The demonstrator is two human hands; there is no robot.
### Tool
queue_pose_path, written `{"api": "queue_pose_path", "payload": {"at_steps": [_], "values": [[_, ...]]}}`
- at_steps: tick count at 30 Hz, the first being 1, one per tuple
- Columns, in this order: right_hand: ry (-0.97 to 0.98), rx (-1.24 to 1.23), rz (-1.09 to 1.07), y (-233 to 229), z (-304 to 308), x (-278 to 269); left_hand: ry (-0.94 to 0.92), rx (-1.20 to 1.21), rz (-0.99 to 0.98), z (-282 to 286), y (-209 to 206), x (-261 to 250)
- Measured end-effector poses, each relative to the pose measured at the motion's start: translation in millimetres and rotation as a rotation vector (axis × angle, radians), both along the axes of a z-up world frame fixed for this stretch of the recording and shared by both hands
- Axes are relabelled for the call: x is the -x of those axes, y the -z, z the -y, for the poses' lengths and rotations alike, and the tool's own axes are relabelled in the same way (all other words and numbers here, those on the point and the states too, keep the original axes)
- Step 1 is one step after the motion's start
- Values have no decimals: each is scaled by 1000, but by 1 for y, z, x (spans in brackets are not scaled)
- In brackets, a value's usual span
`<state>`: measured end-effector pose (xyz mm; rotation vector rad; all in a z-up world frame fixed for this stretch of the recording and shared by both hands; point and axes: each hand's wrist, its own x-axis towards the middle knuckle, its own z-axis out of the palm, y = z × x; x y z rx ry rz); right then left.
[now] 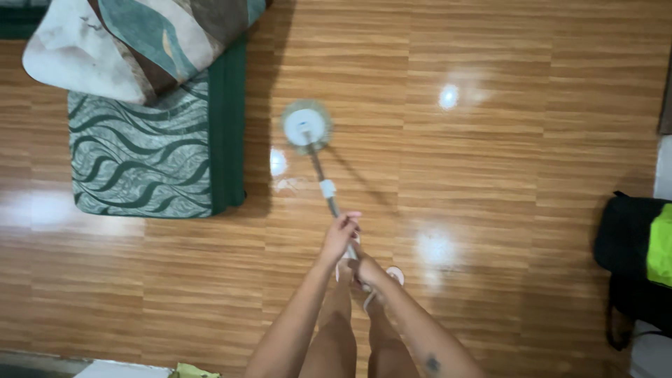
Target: The person mops a wood-patterned floor using a spinning mop, moving a backpack out of the way, and then cleans the mop in a bucket.
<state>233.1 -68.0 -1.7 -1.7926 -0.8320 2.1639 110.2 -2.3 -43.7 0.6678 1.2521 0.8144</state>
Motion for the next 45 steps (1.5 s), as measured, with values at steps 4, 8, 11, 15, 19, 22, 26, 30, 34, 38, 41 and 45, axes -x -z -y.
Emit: {"api": "queue_pose_path", "payload": {"at_steps": [4,8,11,15,19,22,26,30,34,38,41,45], "values": [[-116,28,50,11,-62,75,-119,46,-95,-29,-32,43],[7,64,161,-4,-95,77,-112,-22,-62,-51,-47,62],[212,-8,58,-5,-75,41,-93,-25,-47,-55,-55,54],[269,-64,71,16,-38,-51,-5,132,-57,-61,-77,13],[455,64,97,15,7,-167,110,140,-94,-65,-100,-35],[539,61,193,-4,17,-245,172,132,-53,-67,-105,-57],[730,72,200,-27,6,-322,192,150,-2,-61,-94,-65],[921,128,140,-10,-40,-363,185,160,-72,-48,-74,-57],[921,-7,68,21,-72,-342,221,193,-138,-34,-58,-42],[667,-57,141,35,-33,-261,269,248,-240,-25,-43,-34],[558,-40,132,16,27,-195,291,240,-248,-21,-40,-42],[474,61,-7,-25,84,-103,338,224,-245,-22,-59,-61]]}}
